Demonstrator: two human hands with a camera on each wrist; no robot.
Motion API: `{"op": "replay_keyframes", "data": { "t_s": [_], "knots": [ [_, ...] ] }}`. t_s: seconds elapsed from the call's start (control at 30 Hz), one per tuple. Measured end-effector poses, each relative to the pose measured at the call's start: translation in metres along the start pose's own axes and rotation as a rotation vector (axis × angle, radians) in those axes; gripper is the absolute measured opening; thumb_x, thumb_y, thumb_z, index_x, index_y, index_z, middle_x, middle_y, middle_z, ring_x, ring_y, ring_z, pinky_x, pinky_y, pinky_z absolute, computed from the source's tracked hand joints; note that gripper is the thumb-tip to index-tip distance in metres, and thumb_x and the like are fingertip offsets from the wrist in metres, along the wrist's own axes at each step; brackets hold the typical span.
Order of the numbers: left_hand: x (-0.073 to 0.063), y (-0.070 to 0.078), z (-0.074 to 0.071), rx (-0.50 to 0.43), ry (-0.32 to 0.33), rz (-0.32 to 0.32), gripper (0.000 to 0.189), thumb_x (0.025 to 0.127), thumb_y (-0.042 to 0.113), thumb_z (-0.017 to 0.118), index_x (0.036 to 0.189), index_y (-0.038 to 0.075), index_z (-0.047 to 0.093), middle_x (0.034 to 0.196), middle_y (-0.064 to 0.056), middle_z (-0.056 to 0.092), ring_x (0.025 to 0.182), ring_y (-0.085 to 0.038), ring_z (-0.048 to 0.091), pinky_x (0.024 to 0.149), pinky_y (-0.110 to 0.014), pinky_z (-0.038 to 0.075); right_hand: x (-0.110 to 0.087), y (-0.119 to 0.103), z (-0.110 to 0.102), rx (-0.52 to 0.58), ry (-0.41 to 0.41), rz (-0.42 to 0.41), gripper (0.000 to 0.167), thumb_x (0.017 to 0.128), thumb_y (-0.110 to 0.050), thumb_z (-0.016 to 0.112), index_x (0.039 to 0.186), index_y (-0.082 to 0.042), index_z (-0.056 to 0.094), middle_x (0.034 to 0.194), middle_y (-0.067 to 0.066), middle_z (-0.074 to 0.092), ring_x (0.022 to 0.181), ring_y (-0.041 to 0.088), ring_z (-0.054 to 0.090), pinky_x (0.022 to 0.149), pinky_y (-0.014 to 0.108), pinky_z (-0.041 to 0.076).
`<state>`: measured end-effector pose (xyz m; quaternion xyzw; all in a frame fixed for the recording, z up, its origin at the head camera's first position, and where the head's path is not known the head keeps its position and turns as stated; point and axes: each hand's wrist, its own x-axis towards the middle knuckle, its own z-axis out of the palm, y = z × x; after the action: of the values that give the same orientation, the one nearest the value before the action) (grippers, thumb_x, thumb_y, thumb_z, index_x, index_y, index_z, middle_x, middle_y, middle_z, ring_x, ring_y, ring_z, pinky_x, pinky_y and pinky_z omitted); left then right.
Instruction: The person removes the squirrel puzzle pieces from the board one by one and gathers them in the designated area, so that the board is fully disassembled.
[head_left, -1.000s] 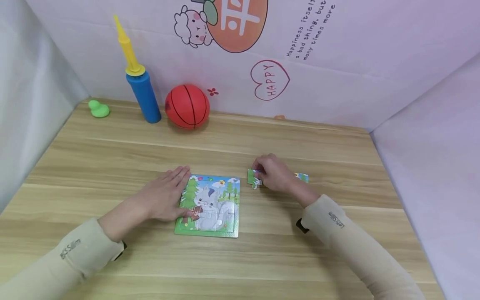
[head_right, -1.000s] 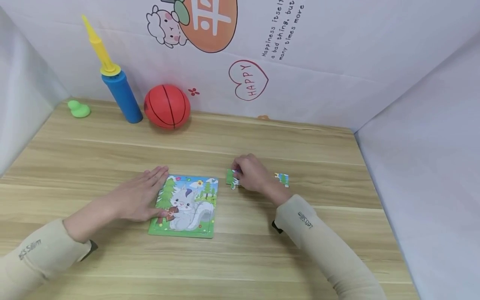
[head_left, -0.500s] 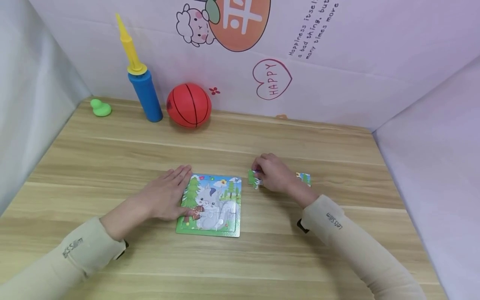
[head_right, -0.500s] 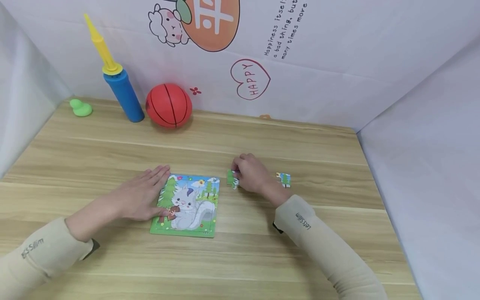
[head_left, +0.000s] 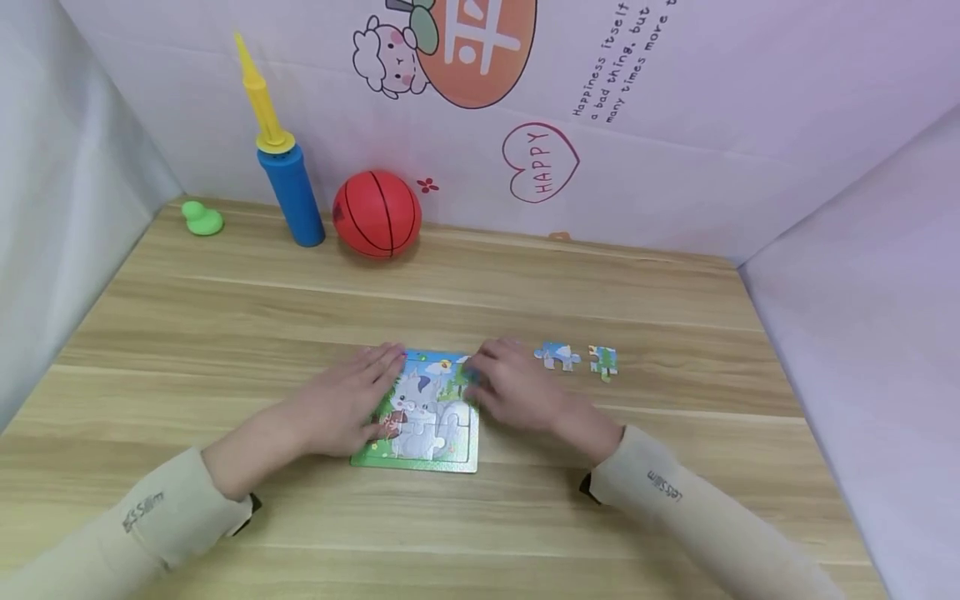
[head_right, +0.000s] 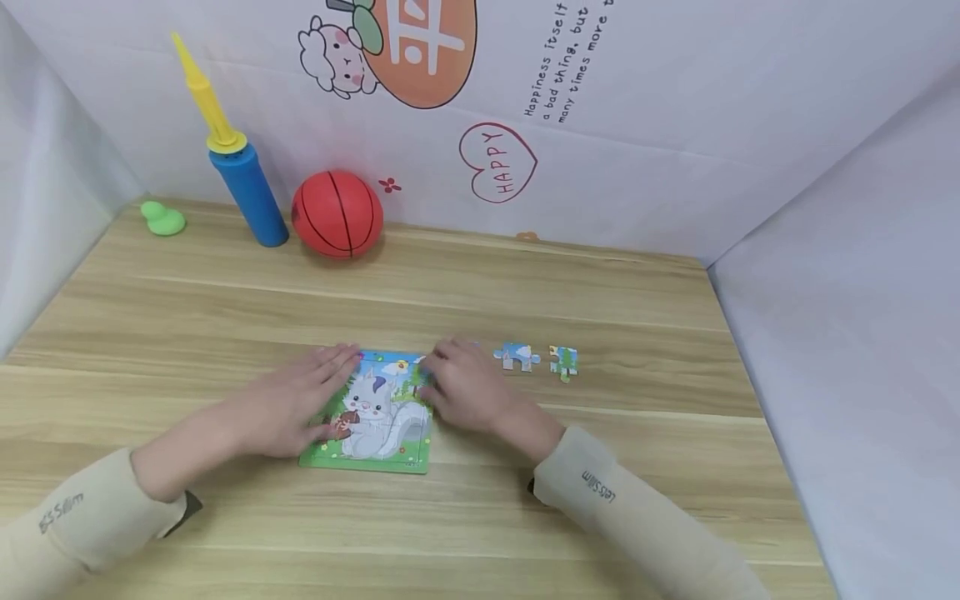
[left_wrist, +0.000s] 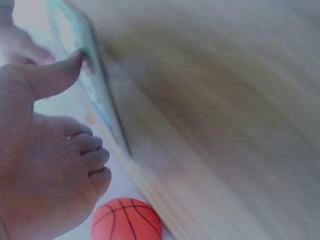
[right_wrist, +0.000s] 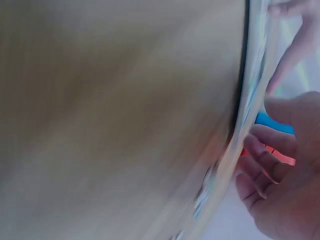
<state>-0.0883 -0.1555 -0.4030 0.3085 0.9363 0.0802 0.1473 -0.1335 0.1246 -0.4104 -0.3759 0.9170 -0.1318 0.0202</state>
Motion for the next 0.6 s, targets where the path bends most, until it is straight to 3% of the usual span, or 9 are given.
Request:
{"op": "replay_keyframes", "data": {
  "t_s": [0.2, 0.33, 0.6],
  "knots": [
    [-0.003, 0.01, 0.0, -0.029, -0.012, 0.092, 0.081, 0.1, 0.036, 0.068, 0.161, -0.002, 0.031, 0.173, -0.019, 0.026, 0.162, -0.038, 0.024, 0.132, -0.056, 0.026, -0.009, -0.022, 0.008, -0.026, -0.131, -0.012, 0.059, 0.091, -0.051, 0.077, 0.129, -0.007, 0.071, 0.121, 0.005, 0.066, 0.113, 0.02, 0.058, 0.099, 0.036, 0.054],
    [-0.006, 0.013, 0.005, -0.029, -0.025, 0.135, 0.078, 0.101, 0.039, 0.066, 0.161, 0.0, 0.034, 0.173, -0.015, 0.028, 0.161, -0.035, 0.027, 0.131, -0.055, 0.029, -0.011, -0.025, 0.012, -0.029, -0.135, -0.016, 0.064, 0.088, -0.053, 0.079, 0.131, -0.006, 0.068, 0.121, 0.004, 0.064, 0.118, 0.02, 0.057, 0.106, 0.038, 0.052],
    [-0.007, 0.014, 0.013, -0.012, -0.004, 0.155, 0.077, 0.102, 0.038, 0.065, 0.161, 0.0, 0.034, 0.173, -0.014, 0.028, 0.161, -0.033, 0.03, 0.13, -0.053, 0.032, -0.011, -0.028, 0.013, -0.02, -0.127, 0.009, 0.061, 0.086, -0.05, 0.082, 0.129, -0.008, 0.07, 0.112, 0.002, 0.064, 0.104, 0.016, 0.053, 0.093, 0.032, 0.051]
  ]
}}
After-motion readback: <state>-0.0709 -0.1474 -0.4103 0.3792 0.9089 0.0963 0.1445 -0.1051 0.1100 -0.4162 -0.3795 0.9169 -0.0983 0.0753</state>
